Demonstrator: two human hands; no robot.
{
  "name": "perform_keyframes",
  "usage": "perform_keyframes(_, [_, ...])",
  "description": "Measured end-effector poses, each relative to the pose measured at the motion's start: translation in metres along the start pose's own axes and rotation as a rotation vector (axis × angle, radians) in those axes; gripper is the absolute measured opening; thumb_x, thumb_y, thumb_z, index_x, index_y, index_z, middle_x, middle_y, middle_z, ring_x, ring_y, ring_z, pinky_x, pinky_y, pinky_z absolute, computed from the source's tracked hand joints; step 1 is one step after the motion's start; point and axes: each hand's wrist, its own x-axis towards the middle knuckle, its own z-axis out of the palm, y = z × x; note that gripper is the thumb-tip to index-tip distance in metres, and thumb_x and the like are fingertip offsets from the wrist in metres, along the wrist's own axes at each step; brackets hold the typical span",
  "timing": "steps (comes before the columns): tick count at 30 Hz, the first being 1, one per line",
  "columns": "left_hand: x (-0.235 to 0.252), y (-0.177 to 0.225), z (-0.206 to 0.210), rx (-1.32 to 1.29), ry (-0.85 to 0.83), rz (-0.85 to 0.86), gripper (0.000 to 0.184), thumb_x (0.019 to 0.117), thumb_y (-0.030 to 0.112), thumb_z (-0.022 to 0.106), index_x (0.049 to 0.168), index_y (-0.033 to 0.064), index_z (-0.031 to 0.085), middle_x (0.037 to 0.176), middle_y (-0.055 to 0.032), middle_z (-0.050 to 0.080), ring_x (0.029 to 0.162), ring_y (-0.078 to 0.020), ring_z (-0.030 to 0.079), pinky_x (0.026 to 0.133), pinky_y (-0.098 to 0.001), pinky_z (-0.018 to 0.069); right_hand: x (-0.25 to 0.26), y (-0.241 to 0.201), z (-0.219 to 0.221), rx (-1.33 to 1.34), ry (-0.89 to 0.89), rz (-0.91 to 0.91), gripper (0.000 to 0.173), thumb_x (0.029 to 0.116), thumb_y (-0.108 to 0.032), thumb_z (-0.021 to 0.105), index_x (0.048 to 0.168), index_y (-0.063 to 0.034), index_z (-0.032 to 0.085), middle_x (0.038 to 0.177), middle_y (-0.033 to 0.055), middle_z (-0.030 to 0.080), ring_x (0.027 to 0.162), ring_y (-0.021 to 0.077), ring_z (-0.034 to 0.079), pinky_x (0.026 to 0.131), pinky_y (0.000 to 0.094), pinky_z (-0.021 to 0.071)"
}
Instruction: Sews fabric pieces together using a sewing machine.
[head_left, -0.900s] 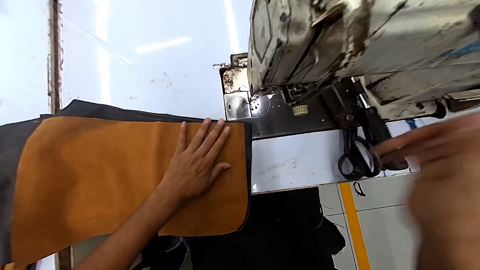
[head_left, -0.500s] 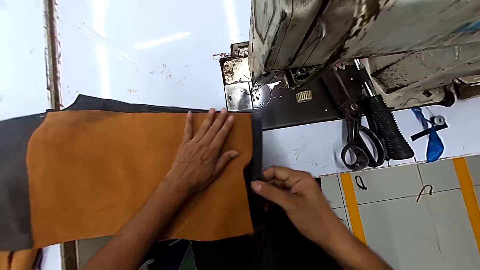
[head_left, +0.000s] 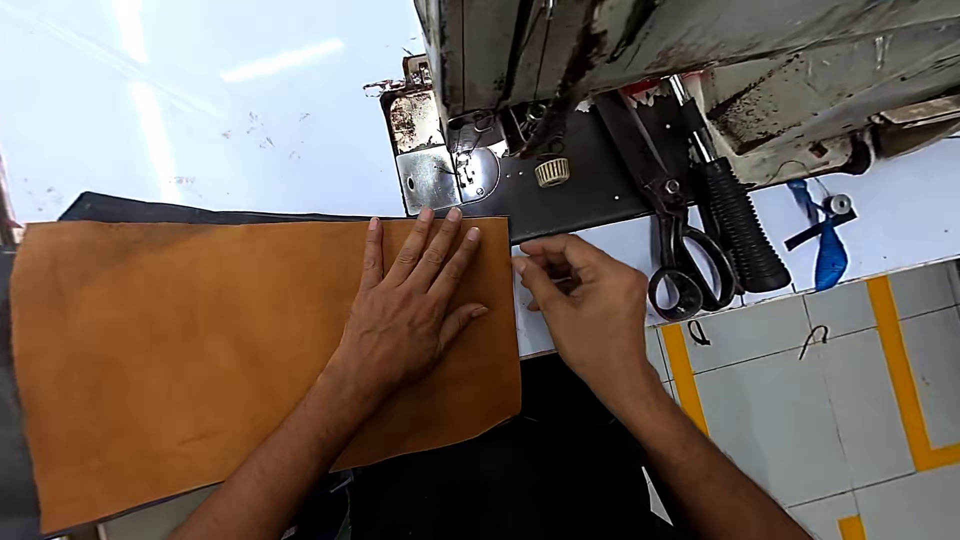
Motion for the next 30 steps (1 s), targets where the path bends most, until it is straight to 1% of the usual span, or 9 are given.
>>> perform_keyframes(5, [0.002, -0.002, 0.001, 0.022, 0.003, 0.023, 0.074, 0.1052, 0.062, 0.03, 0.164, 0.0171, 0.03, 0.172, -0.005, 0.023, 0.159, -0.0267, 0.017, 0.125, -0.0693, 0.0043, 0.031, 0.005, 0.0, 0.144, -0.038, 0.192, 0.008, 0.0944, -0.016, 0.076, 0.099, -0.0092, 0.074, 0.08, -0.0012, 0.074, 0.059, 0.0081, 0.071, 0.051, 0.0254, 0.0629])
perform_keyframes(11, [0.001, -0.001, 0.003, 0.019, 0.006, 0.013, 0.075, 0.1047, 0.062, 0.031, 0.165, 0.0177, 0.029, 0.172, -0.0043, 0.023, 0.159, -0.0251, 0.018, 0.124, -0.0691, 0.0043, 0.054, -0.003, -0.004, 0.066, -0.128, 0.349, 0.012, 0.0903, -0.022, 0.081, 0.089, -0.012, 0.075, 0.073, -0.0017, 0.074, 0.054, 0.0105, 0.07, 0.045, 0.0289, 0.0602])
perform_keyframes(13, [0.001, -0.007, -0.004, -0.058, 0.022, -0.023, 0.07, 0.1068, 0.056, 0.034, 0.163, 0.0141, 0.033, 0.17, -0.0062, 0.029, 0.158, -0.0253, 0.023, 0.126, -0.0647, 0.0104, 0.06, -0.006, -0.005, 0.053, -0.148, 0.394, 0.013, 0.0882, -0.021, 0.083, 0.086, -0.0114, 0.075, 0.071, -0.0007, 0.074, 0.053, 0.0114, 0.07, 0.046, 0.03, 0.061])
perform_keyframes(16, [-0.005, -0.033, -0.024, -0.157, 0.13, -0.186, 0.053, 0.1076, 0.035, 0.05, 0.15, 0.002, 0.05, 0.158, -0.0174, 0.046, 0.149, -0.036, 0.039, 0.123, -0.0525, 0.0315, 0.066, -0.01, -0.008, 0.071, -0.199, 0.454, 0.013, 0.0874, -0.019, 0.084, 0.085, -0.0098, 0.075, 0.071, 0.0006, 0.075, 0.054, 0.0126, 0.071, 0.048, 0.0307, 0.0622])
perform_keyframes(19, [-0.012, -0.05, -0.033, -0.169, 0.264, -0.237, 0.034, 0.1027, 0.029, 0.063, 0.125, 0.005, 0.073, 0.134, -0.0147, 0.067, 0.129, -0.0332, 0.059, 0.108, -0.0458, 0.0464, 0.07, -0.01, -0.01, 0.112, -0.224, 0.487, 0.013, 0.0878, -0.018, 0.083, 0.086, -0.0081, 0.075, 0.071, 0.0025, 0.076, 0.055, 0.0143, 0.072, 0.049, 0.0312, 0.0631])
perform_keyframes(22, [-0.012, -0.051, -0.033, -0.17, 0.316, -0.194, 0.022, 0.1009, 0.025, 0.066, 0.107, 0.0084, 0.078, 0.123, -0.0118, 0.071, 0.12, -0.0313, 0.063, 0.101, -0.0447, 0.0488, 0.069, -0.011, -0.009, 0.13, -0.223, 0.508, 0.013, 0.0881, -0.017, 0.083, 0.087, -0.0072, 0.075, 0.072, 0.004, 0.076, 0.055, 0.0159, 0.073, 0.05, 0.0319, 0.064])
perform_keyframes(26, [-0.018, -0.052, -0.038, -0.131, 0.3, -0.052, 0.025, 0.105, 0.024, 0.057, 0.108, 0.0032, 0.072, 0.132, -0.018, 0.067, 0.133, -0.0366, 0.057, 0.114, -0.0554, 0.0407, 0.068, -0.009, -0.007, 0.143, -0.202, 0.487, 0.013, 0.088, -0.016, 0.083, 0.088, -0.0056, 0.074, 0.071, 0.0049, 0.076, 0.055, 0.0169, 0.073, 0.05, 0.0323, 0.0641])
perform_keyframes(28, [-0.023, -0.051, -0.047, -0.058, 0.266, -0.032, 0.034, 0.1065, 0.033, 0.052, 0.109, 0.001, 0.064, 0.103, -0.0162, 0.07, 0.101, -0.0337, 0.068, 0.096, -0.0512, 0.0515, 0.068, -0.008, -0.007, 0.153, -0.199, 0.486, 0.013, 0.0877, -0.015, 0.083, 0.088, -0.0056, 0.074, 0.072, 0.005, 0.076, 0.055, 0.0171, 0.073, 0.05, 0.0325, 0.0645])
perform_keyframes(30, [-0.028, -0.049, -0.061, 0.004, 0.148, -0.083, 0.056, 0.1003, 0.054, 0.054, 0.112, 0.0002, 0.062, 0.082, -0.0143, 0.064, 0.076, -0.034, 0.063, 0.076, -0.0516, 0.0488, 0.067, -0.008, -0.007, 0.156, -0.192, 0.486, 0.013, 0.0872, -0.015, 0.084, 0.087, -0.0059, 0.074, 0.072, 0.0049, 0.076, 0.055, 0.0171, 0.073, 0.051, 0.0326, 0.0646])
